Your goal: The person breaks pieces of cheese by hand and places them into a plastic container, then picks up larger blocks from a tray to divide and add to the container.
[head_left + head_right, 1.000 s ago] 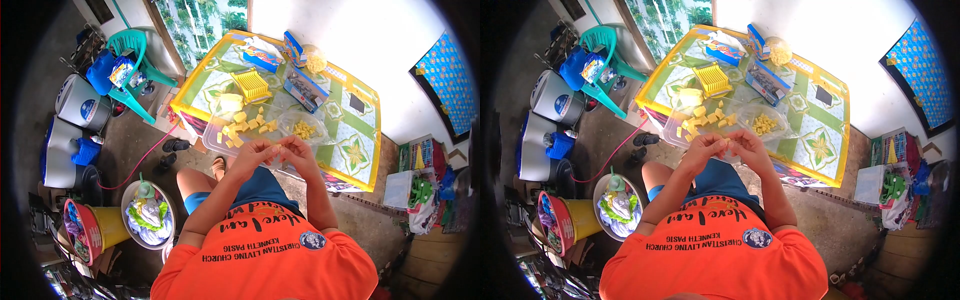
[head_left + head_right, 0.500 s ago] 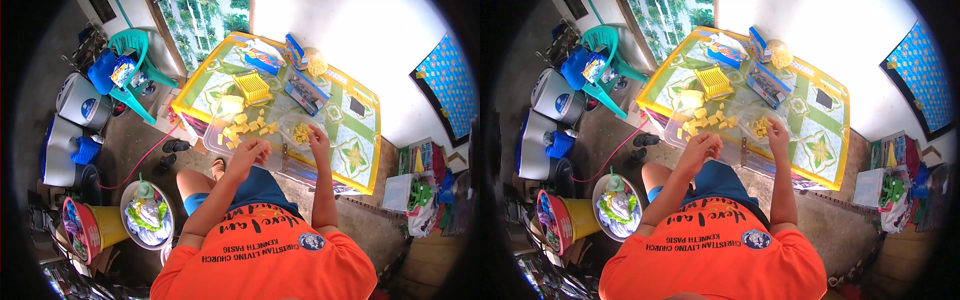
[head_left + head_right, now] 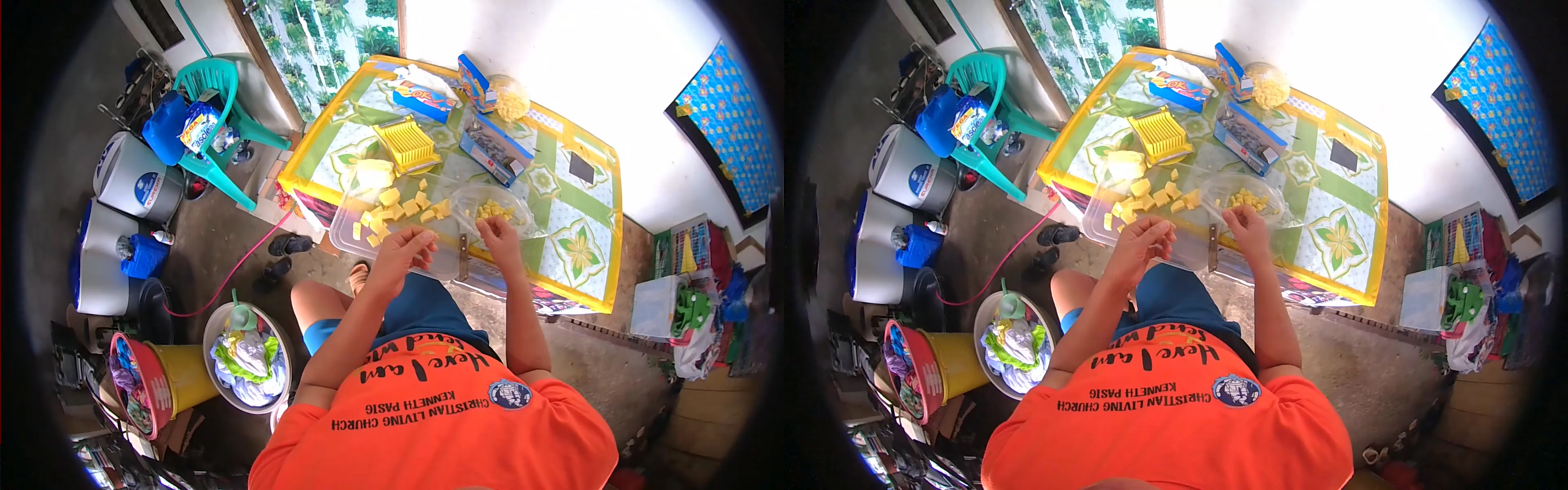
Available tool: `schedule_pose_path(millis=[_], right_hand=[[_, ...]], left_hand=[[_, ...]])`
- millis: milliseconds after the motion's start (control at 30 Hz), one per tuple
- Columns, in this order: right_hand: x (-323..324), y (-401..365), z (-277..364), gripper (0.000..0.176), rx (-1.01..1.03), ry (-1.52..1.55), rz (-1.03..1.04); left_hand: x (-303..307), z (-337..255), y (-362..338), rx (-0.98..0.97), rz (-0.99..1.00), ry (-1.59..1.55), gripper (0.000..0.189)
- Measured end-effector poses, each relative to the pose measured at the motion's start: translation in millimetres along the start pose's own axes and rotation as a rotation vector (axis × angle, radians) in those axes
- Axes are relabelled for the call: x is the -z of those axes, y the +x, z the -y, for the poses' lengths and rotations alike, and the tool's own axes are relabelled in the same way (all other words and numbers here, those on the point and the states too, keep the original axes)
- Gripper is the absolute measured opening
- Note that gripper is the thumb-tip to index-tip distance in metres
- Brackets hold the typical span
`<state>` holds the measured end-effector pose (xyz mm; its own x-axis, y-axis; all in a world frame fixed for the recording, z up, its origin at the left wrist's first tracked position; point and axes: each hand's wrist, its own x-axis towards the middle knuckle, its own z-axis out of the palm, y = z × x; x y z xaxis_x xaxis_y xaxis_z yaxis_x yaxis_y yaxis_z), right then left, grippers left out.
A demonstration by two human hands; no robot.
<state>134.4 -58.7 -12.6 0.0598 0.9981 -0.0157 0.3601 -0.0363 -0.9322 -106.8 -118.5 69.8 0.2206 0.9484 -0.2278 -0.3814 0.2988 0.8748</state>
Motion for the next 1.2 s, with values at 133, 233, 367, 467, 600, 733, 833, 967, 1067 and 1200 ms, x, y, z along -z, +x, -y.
schedule_pose_path(millis=[133,233,367,467,600,733,833,967,1067,1200], right_hand=[[-16,-3,-2,0.023,0.055,0.04,0.089],[-26,-11,4,0.019,0.146,-0.054,0.073],[-34,-19,19,0.017,0.195,-0.312,0.039],[-39,-19,18,0.017,0.229,-0.417,0.048],[-44,-21,18,0.017,0.279,-0.538,0.051],[-48,-24,21,0.016,0.306,-0.524,0.058],[-54,-29,24,0.015,0.37,-0.538,0.08],[-62,-32,14,0.013,0.492,-0.675,0.112],[-64,-30,6,0.015,0.487,-0.698,0.124],[-59,-30,23,0.023,0.369,-0.636,0.18]], left_hand=[[-1,-2,-2,0.006,-0.007,0.001,0.019],[0,-2,-2,0.018,-0.011,0.002,0.017],[1,-3,-3,0.015,-0.02,-0.01,0.016],[2,-4,-4,0.004,-0.021,-0.006,0.016],[9,-3,-3,-0.005,-0.033,-0.018,0.016],[16,-3,-3,-0.019,-0.05,-0.031,0.016],[21,-3,-4,-0.021,-0.081,-0.049,0.015],[28,-4,-5,-0.013,-0.122,-0.065,0.016],[35,-4,-8,-0.016,-0.147,-0.055,0.016],[46,0,-14,-0.017,-0.19,-0.058,0.015]])
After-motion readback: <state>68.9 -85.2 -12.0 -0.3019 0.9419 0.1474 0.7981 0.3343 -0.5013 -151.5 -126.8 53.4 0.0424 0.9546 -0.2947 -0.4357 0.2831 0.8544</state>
